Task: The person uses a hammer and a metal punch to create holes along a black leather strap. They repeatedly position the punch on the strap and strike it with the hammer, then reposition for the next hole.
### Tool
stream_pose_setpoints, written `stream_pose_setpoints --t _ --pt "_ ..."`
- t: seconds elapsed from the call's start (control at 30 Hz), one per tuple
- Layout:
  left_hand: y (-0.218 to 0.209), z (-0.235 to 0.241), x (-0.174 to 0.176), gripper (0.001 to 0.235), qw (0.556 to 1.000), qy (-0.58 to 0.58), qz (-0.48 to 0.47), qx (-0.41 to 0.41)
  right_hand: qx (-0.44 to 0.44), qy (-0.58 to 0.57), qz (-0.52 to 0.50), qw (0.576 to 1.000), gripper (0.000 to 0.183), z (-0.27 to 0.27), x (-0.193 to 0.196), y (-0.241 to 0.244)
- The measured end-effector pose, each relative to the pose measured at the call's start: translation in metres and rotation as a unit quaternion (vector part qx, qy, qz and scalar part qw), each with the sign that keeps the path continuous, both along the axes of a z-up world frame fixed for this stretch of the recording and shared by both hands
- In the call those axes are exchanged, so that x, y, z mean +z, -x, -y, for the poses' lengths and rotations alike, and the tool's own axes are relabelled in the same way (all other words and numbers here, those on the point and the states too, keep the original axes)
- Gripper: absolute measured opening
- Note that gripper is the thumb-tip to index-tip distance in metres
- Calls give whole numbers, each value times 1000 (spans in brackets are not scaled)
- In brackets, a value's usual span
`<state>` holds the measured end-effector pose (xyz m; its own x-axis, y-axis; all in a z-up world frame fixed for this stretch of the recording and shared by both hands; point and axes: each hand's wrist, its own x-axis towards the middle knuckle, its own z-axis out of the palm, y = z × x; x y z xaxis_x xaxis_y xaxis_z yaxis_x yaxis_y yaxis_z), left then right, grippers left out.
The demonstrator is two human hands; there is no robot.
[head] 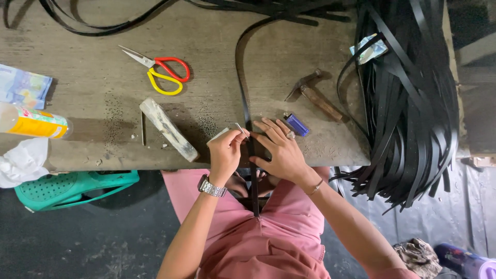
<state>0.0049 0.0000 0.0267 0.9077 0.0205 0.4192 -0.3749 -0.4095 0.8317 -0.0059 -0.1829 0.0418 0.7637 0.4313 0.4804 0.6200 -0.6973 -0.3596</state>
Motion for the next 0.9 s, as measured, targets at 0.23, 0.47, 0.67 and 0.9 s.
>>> stream_pose_setpoints --t 0.23,0.47,0.67,0.9 --pt "-1 -1 -10 22 1000 -13 13 -7 -2 4 4 1000 60 1 -3 -1" --pt "1 2 -18 25 998 -23 42 -35 9 -21 5 1000 56 5 -10 -2" --pt "2 3 -9 23 996 -50 60 -51 -190 -6 36 981 35 62 10 -26" --pt "4 5 -3 19 994 -52 75 -62 -331 245 31 911 33 126 -26 -48"
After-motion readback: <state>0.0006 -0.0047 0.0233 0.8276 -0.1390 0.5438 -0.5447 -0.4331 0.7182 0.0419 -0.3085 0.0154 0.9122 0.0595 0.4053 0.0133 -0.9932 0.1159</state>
